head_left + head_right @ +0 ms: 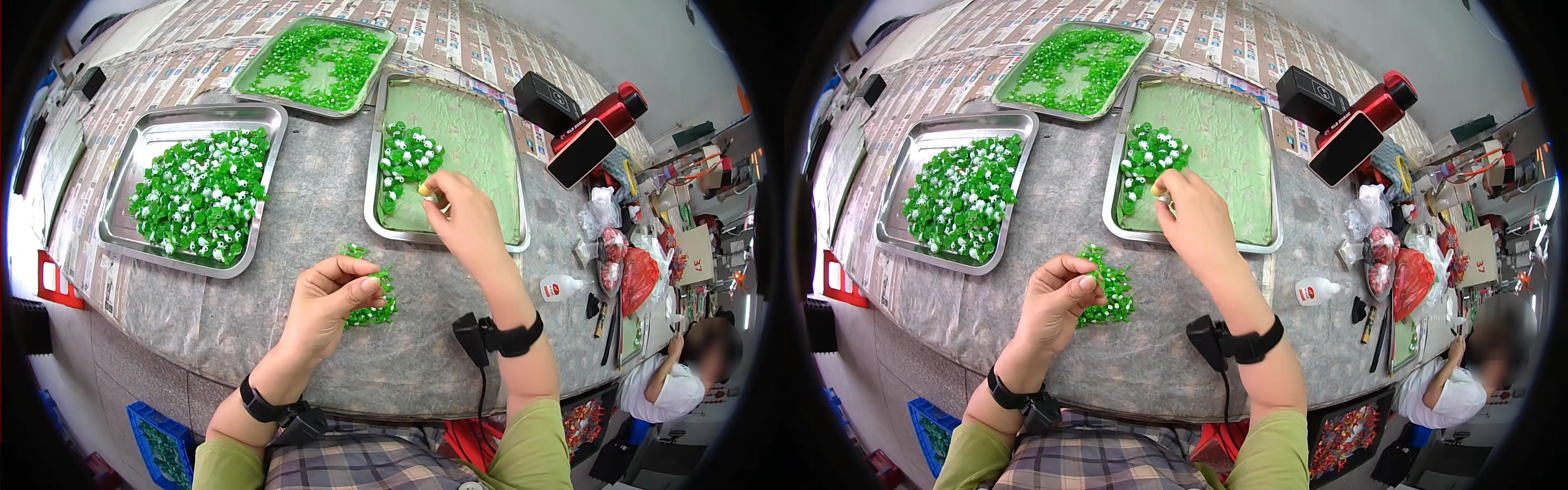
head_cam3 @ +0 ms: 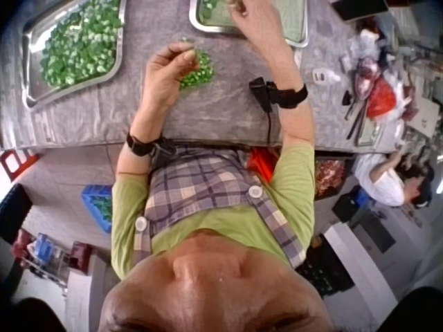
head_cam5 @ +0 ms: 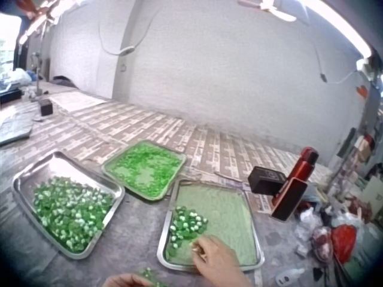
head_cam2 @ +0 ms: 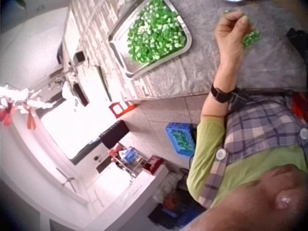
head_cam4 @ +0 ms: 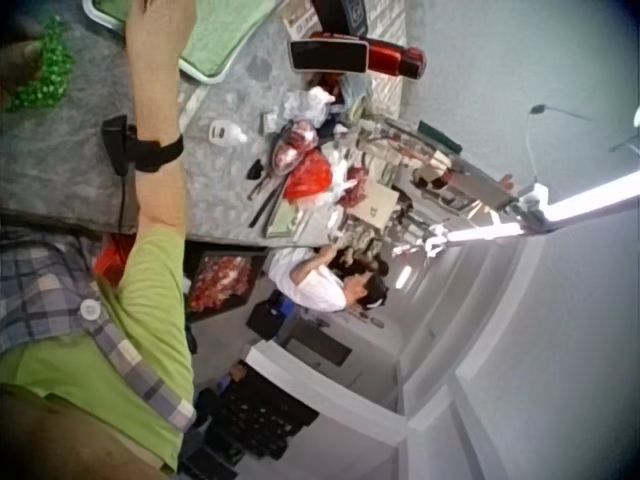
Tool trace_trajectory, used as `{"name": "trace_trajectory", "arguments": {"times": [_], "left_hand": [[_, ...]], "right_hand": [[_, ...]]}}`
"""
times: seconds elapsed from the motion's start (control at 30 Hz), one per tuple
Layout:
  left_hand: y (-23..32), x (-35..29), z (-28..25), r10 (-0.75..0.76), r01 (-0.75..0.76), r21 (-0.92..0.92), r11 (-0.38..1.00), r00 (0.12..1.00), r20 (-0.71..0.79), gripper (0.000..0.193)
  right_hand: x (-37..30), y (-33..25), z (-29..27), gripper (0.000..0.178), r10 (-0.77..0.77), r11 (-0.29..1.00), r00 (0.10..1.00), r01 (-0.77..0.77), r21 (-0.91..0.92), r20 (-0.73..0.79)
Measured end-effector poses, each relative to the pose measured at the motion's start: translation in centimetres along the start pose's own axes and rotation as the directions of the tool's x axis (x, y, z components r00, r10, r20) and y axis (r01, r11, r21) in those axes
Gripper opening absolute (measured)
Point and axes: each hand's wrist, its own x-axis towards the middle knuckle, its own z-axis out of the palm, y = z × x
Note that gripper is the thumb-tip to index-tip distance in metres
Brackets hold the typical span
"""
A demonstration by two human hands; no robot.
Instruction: The person applies glue to a green plastic piece, attaches a white plastic piece to it, and places the assembled item onto a tray, repeating the process.
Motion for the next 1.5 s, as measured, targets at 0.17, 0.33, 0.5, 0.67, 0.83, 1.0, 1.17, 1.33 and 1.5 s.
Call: {"name": "trace_trajectory", "arguments": {"times": [0.17,0.33,0.5,0.67,0.83,1.0,1.17,1.33,1.5], "left_hand": [[-0.5,-0.1,0.1,-0.030,0.032,-0.013,0.999,0.986,0.164,0.011],[-1.0,0.1,0.6,-0.132,0.107,0.105,0.989,0.952,0.277,0.010],[-1.7,0.3,0.4,-0.113,0.115,0.005,0.993,0.965,0.237,0.010],[-1.2,0.1,0.5,-0.108,0.119,-0.042,0.992,0.973,0.202,0.011],[-1.1,0.2,0.4,-0.112,0.135,-0.106,0.985,0.974,0.199,0.011],[-1.2,0.2,0.5,-0.083,0.085,-0.023,0.996,0.994,0.071,0.012],[-1.4,0.2,0.5,-0.019,0.016,0.076,0.997,0.999,0.034,0.013],[-1.3,0.0,0.9,0.022,-0.026,0.140,0.990,0.999,0.033,0.011],[-1.5,0.0,0.9,0.332,-0.357,0.503,0.787,0.933,0.141,0.010]], "right_hand": [[-4.2,-2.8,-2.7,0.015,0.173,0.071,0.942,-0.304,0.950,0.289],[-7.4,-3.4,-1.2,0.018,0.184,-0.172,0.904,-0.357,0.918,0.386],[-8.1,-4.1,-0.4,0.014,0.247,-0.111,0.910,-0.316,0.942,0.335],[-8.6,-4.0,-0.8,0.018,0.239,0.119,0.931,-0.309,0.944,0.275],[-8.7,-3.8,-1.3,0.023,0.192,0.157,0.945,-0.296,0.942,0.265],[-8.5,-3.9,-1.6,0.020,0.195,0.236,0.952,-0.277,0.931,0.234],[-8.3,-4.2,-1.9,0.020,0.215,0.094,0.946,-0.268,0.959,0.243],[-8.3,-4.3,-2.0,0.019,0.206,0.108,0.937,-0.309,0.945,0.283],[-8.5,-4.5,-1.8,0.018,0.225,0.065,0.897,-0.404,0.912,0.381]]}}
